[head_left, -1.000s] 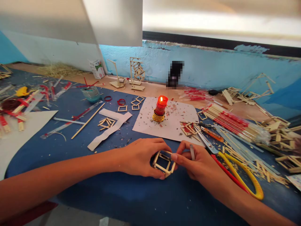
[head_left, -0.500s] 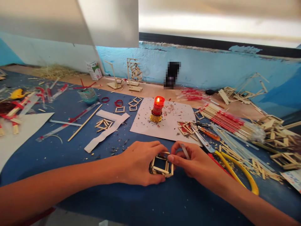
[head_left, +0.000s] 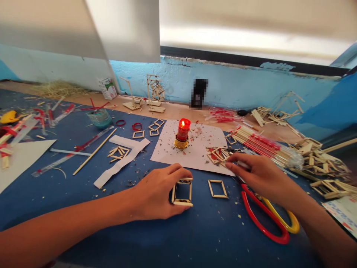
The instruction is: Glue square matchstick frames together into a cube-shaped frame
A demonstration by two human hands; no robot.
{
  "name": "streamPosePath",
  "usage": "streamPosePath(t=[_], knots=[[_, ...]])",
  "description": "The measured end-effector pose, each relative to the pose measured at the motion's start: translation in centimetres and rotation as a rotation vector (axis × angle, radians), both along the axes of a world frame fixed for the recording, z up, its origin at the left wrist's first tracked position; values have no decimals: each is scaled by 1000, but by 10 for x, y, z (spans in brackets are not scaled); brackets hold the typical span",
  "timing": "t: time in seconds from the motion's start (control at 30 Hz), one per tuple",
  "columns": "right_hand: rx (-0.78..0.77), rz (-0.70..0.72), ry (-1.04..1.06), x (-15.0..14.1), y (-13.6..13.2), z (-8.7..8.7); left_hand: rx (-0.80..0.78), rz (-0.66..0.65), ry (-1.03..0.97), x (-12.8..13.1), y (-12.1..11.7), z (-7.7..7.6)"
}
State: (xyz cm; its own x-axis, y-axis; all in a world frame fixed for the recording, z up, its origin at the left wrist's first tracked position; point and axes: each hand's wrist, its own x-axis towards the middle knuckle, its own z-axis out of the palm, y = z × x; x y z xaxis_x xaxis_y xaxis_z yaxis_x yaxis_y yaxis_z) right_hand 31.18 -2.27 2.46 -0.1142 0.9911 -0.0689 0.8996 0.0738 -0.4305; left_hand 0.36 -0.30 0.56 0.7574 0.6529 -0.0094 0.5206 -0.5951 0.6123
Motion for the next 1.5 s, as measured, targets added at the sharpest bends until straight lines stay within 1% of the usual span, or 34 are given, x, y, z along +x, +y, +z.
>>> streamPosePath(t=[0.1, 0.2, 0.33, 0.43, 0.5, 0.57, 0.7, 0.8, 0.93, 1.1, 1.2, 1.27, 1.33, 1.4, 1.5], knots=[[123, -26, -119, 6, 16, -5, -39, 21, -9, 0, 1, -2], [147, -57, -219, 9, 32, -17, -60, 27, -41, 1, 1, -5], [142, -96, -226, 13, 42, -34, -107, 34, -59, 2, -3, -8], [161, -101, -186, 15, 42, -40, -146, 33, -65, -1, -7, -6], [183, -109, -151, 17, 43, -41, -183, 23, -85, -4, -10, -2], [213, -118, -110, 19, 44, -43, -214, 40, -116, -6, -13, 3], [244, -127, 0, 24, 43, -44, -318, 152, -146, -9, -15, 11], [235, -124, 83, 24, 38, -41, -418, 210, -163, -8, -14, 14], [204, -123, 170, 19, 29, -32, -508, 252, -190, -6, -13, 12], [130, -165, 292, 7, 15, -13, -678, 272, -228, -8, -6, 4], [3, -159, 483, -8, 3, -5, -797, 280, -328, -10, -2, 0], [-105, -137, 655, -21, -4, -4, -851, 279, -403, -10, -1, -1], [-222, -108, 840, -33, -9, -5, -867, 234, -467, -10, -2, -1], [-329, -108, 1016, -43, -12, -8, -842, 166, -516, -9, -4, 1], [-437, -123, 1145, -54, -14, -11, -780, 79, -546, -7, -7, 3]])
